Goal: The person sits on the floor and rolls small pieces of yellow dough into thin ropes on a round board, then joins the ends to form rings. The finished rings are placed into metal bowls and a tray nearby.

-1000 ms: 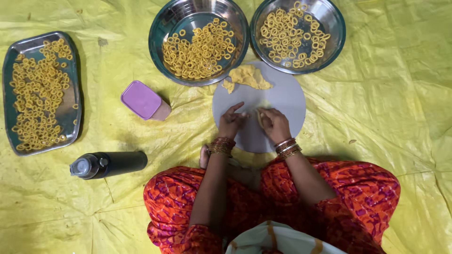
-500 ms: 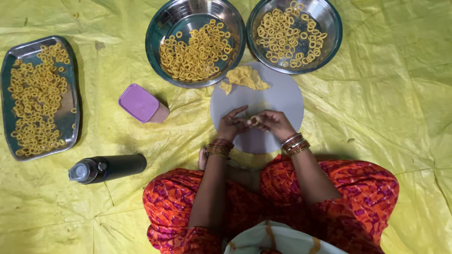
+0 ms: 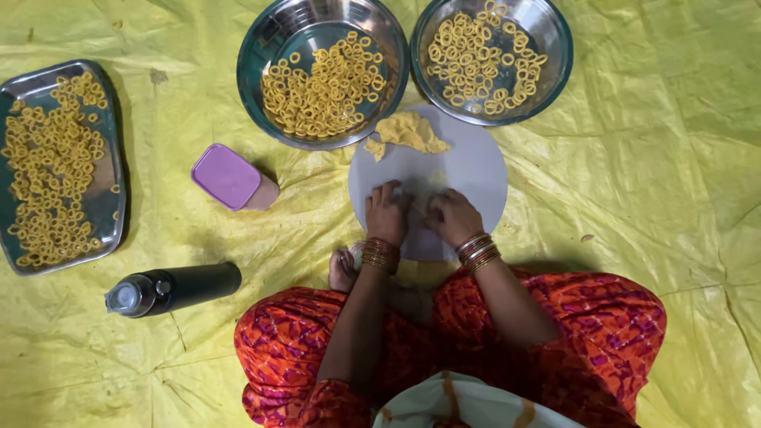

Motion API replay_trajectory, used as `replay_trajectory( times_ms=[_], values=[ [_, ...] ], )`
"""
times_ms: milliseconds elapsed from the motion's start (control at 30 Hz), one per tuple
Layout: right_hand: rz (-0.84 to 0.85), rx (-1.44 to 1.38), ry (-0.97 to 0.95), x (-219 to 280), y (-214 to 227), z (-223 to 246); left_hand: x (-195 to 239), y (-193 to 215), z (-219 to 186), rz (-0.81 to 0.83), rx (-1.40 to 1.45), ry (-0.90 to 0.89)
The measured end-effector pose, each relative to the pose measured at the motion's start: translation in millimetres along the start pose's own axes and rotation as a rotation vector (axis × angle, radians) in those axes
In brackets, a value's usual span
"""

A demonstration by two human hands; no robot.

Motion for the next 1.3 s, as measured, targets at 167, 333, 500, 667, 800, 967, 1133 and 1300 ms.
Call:
replay_trajectory(
  times_ms=[167, 333, 500, 667, 800, 967, 1133, 1300],
  values=[
    [-0.082, -0.177, 0.093, -1.8, 6.5, 2.0, -3.3, -6.1, 5.1, 0.063, 0.084, 0.091],
    [-0.194, -0.593, -0.114, -10.4, 2.5, -29.8, 6.8, -33.2, 19.3, 0.196, 0.702, 0.338],
    [-0.202, -0.965, -0.163, -16.0, -7.2, -53.1, 10.7, -56.4, 22.8, 0.353, 1.121, 0.389],
    [-0.239, -0.922, -0.142, -17.1, -4.0, -49.0, 10.5, -57.7, 19.7, 0.493, 1.270, 0.539],
    [-0.233, -0.697, -0.167, -12.2, -0.1, -30.9, 10.3, -51.2, 21.6, 0.482, 1.400, 0.695],
    [-0.102, -0.681, 0.083, -6.7, -0.4, 2.7, 5.7, -44.8, 26.1, 0.312, 1.335, 0.617],
    [-0.105, -0.513, 0.097, -5.2, 5.3, 12.5, 3.1, -38.0, 22.5, 0.319, 1.197, 0.506],
    [-0.143, -0.559, 0.158, -4.3, 13.9, 16.1, 4.9, -34.7, 21.9, 0.450, 1.180, 0.503]
  ],
)
Point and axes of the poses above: each hand's wrist, its own x-axis away from the middle knuckle, its own y-axis out of the back of the hand, z = x × y, the point moved 4 cm from there along -x, towards the middle knuckle, and after that the axes turned 13 degrees about -x, right-handed, at the moved point
